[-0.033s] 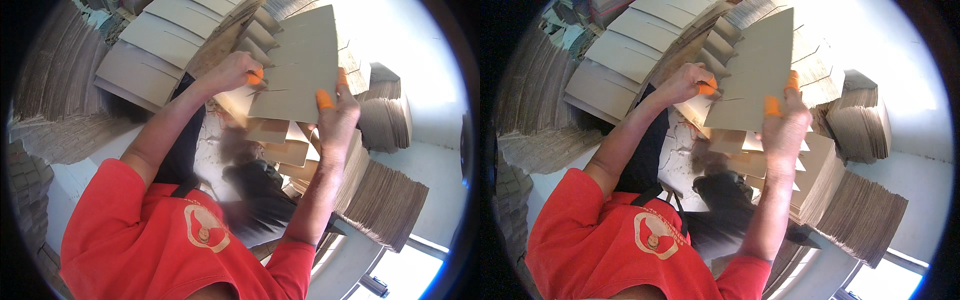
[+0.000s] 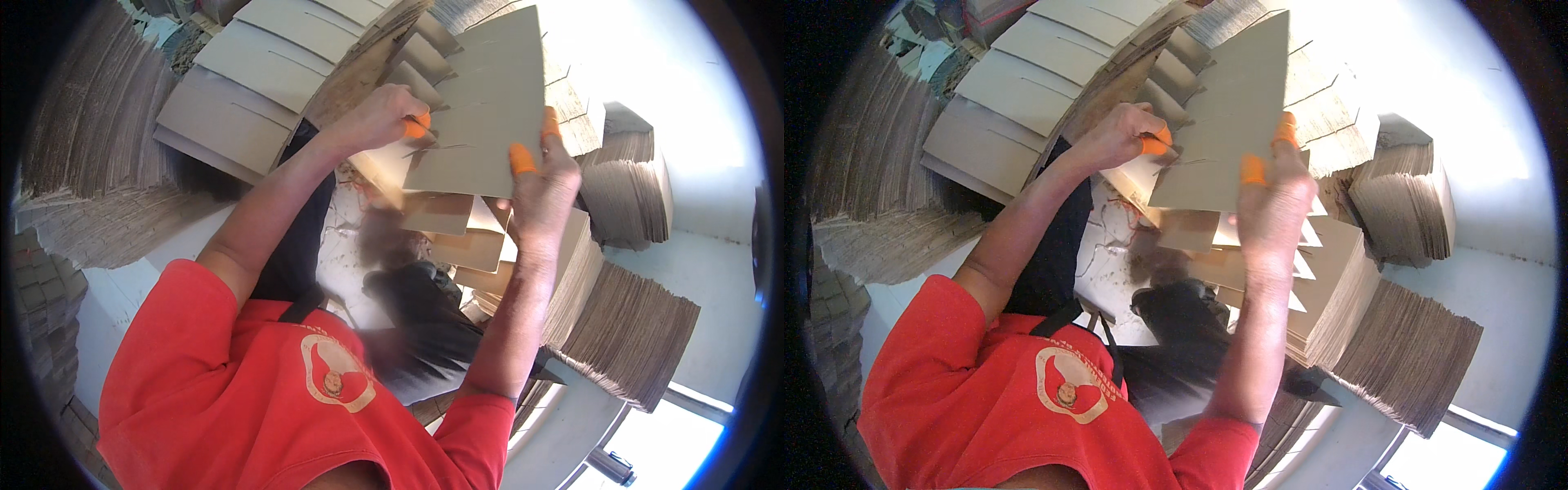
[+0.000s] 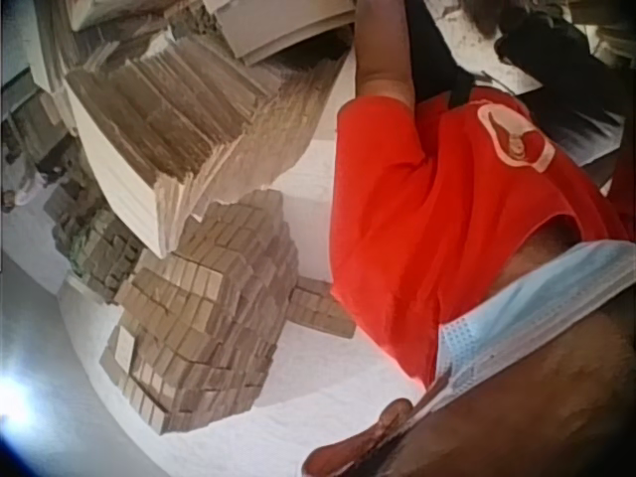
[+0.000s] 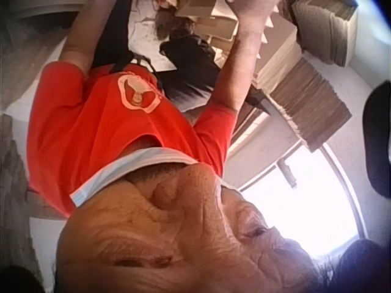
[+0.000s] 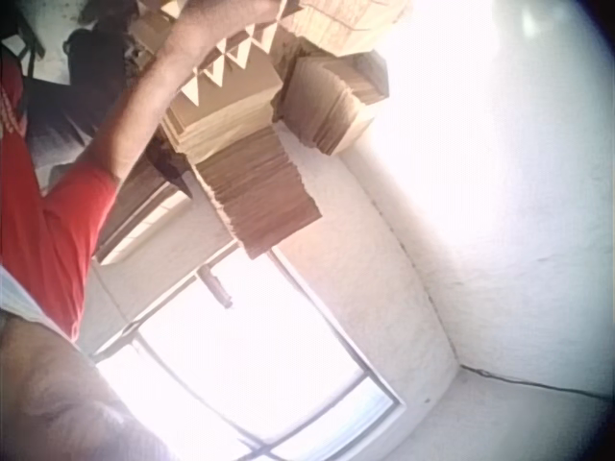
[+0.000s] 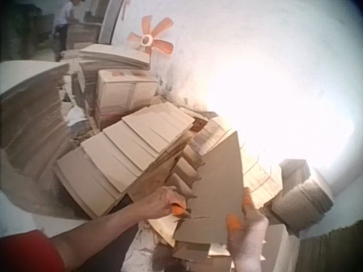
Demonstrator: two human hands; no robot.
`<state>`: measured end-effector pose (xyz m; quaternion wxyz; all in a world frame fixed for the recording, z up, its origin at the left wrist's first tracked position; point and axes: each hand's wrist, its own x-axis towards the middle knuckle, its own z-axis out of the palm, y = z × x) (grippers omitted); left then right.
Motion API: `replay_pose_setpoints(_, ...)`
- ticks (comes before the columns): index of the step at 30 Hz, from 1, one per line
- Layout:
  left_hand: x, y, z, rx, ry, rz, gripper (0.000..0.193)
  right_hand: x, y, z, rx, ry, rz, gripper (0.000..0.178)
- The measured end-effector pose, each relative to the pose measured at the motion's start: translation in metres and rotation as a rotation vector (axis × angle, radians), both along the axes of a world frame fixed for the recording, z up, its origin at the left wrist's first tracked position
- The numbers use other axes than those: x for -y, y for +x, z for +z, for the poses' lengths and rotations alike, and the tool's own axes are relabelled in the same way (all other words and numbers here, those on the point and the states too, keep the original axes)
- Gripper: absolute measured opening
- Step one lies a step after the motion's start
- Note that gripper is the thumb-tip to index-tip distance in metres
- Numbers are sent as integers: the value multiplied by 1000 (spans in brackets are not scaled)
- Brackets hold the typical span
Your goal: The person assembles flat cardboard pieces by hand, inserting tabs into slots to form a three-dimensional structure. The person repeatedly picks up pieces, aligns them, and interlocks them into a growing assembly.
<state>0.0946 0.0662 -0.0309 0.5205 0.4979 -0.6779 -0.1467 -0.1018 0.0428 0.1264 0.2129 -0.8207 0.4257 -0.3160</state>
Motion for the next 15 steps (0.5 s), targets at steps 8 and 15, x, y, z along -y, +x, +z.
replay_pose_setpoints(8, 0, -2, 6, -3, 45, 24, 26, 3, 16, -41, -293, -28, 3, 32)
replay_pose_setpoints(15, 1, 1, 0, 35, 44, 87, 8, 1, 26, -18, -147, 147, 87, 29)
